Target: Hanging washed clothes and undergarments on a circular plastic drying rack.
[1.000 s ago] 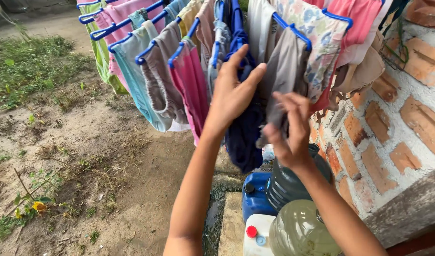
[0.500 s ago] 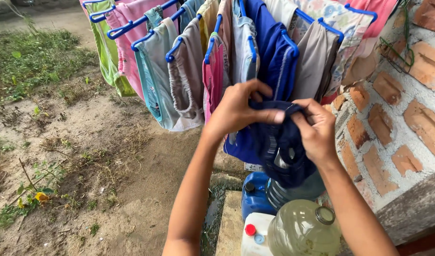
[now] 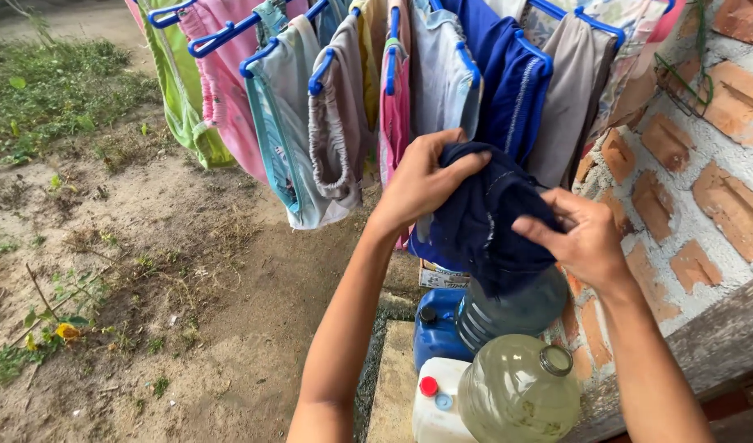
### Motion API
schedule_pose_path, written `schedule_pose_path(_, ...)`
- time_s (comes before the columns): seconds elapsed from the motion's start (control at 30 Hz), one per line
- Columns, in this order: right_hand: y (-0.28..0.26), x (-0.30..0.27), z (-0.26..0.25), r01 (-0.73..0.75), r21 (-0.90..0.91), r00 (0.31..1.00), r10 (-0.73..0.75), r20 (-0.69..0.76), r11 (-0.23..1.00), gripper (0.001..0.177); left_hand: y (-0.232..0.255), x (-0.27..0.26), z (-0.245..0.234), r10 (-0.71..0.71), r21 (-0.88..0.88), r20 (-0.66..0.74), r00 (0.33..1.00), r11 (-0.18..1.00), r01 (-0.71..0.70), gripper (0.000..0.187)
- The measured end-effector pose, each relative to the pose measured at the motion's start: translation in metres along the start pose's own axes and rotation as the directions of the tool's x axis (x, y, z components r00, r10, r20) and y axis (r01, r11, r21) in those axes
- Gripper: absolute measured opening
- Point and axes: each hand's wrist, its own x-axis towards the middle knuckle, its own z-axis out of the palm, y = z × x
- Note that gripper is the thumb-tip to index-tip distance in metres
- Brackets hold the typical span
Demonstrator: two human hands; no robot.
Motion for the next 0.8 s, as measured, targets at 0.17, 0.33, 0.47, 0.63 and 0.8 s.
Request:
schedule_pose_path(0.17, 0.015, -0.007, -0.015, 0.095, -0.461, 0.972, -0.182, -0.146, 0.882, 0.019, 0.000, -0.006, 0.006, -0.032, 0.187, -0.002, 0.999, 0.982, 0.032, 0.043)
schedule_pose_path(0.33, 0.036, -0.008, -0.031, 0.173, -0.454, 0.863, -0.356, -0.358, 0.874, 0.018, -0.034, -0.013, 0.008, 0.073, 0.257, 0.392, 0.917, 0.948, -0.185, 0.061)
schedule_pose_path(0.47, 0.017, -0.008, -0.022, 0.167, -0.459, 0.906, -0.320, -0.278, 0.872, 0.019, -0.031, -0.009, 0.012, -0.157, 0.277, 0.428, 0.890, 0.960, 0.036, 0.035)
schedule_pose_path(0.63, 0.034, -0.007, -0.015, -0.104, -0.040, 0.993, 0.101, -0.059, 0.994, 0.029, -0.026, -0.013, 0.003, 0.041, -0.051, 0.225, 0.974, 0.998, -0.030, 0.022)
schedule_pose_path(0.8, 0.029, 0.002, 0.001, -0.438, 0.459, 0.897, 0.412, 0.163, 0.773, 0.035, 0.016, -0.029, -0.021, -0.034, -0.061, 0.155, 0.987, 0.997, 0.044, 0.025)
